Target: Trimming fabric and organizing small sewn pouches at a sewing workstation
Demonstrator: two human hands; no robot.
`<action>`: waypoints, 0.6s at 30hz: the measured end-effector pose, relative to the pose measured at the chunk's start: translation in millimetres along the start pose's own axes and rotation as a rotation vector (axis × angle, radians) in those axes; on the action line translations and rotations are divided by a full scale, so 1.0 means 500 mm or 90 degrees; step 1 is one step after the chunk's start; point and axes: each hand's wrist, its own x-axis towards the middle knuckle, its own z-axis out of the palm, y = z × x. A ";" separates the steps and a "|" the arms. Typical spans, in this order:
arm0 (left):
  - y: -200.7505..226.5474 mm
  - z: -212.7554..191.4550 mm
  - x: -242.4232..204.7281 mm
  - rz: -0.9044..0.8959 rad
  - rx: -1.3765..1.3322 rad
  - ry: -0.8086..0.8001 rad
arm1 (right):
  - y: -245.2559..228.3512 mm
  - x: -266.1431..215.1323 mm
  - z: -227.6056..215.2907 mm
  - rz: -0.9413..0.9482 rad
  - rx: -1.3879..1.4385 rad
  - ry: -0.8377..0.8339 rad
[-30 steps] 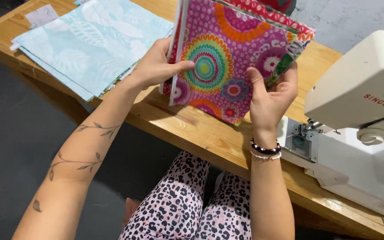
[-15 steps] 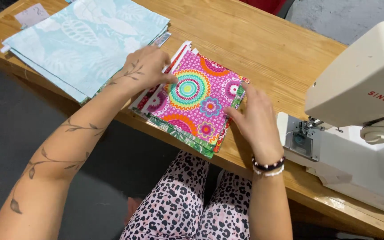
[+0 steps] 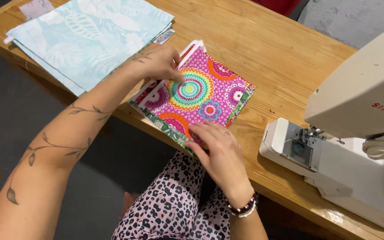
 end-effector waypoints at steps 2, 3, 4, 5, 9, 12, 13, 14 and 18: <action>0.026 -0.030 -0.020 0.007 -0.075 -0.036 | -0.001 -0.004 0.013 -0.109 -0.015 0.115; 0.028 -0.037 -0.023 0.005 -0.073 -0.035 | 0.004 -0.005 0.017 -0.111 -0.013 0.116; 0.030 -0.041 -0.026 -0.008 -0.101 -0.059 | 0.007 -0.007 0.022 -0.139 -0.036 0.128; 0.032 -0.046 -0.030 -0.021 -0.129 -0.082 | 0.010 -0.010 0.027 -0.168 -0.059 0.140; 0.015 -0.029 -0.009 0.001 -0.209 -0.057 | 0.014 -0.016 0.032 -0.212 -0.083 0.169; 0.012 -0.034 -0.014 -0.049 -0.282 -0.093 | 0.010 -0.025 0.013 -0.294 -0.042 0.185; 0.000 -0.031 -0.008 -0.044 -0.364 -0.118 | 0.008 -0.031 0.003 -0.303 0.027 0.195; -0.013 -0.028 -0.002 -0.039 -0.446 -0.142 | 0.006 -0.035 -0.006 -0.312 0.096 0.204; 0.011 -0.046 -0.017 -0.082 -0.227 -0.093 | 0.016 -0.043 -0.014 -0.306 0.129 0.275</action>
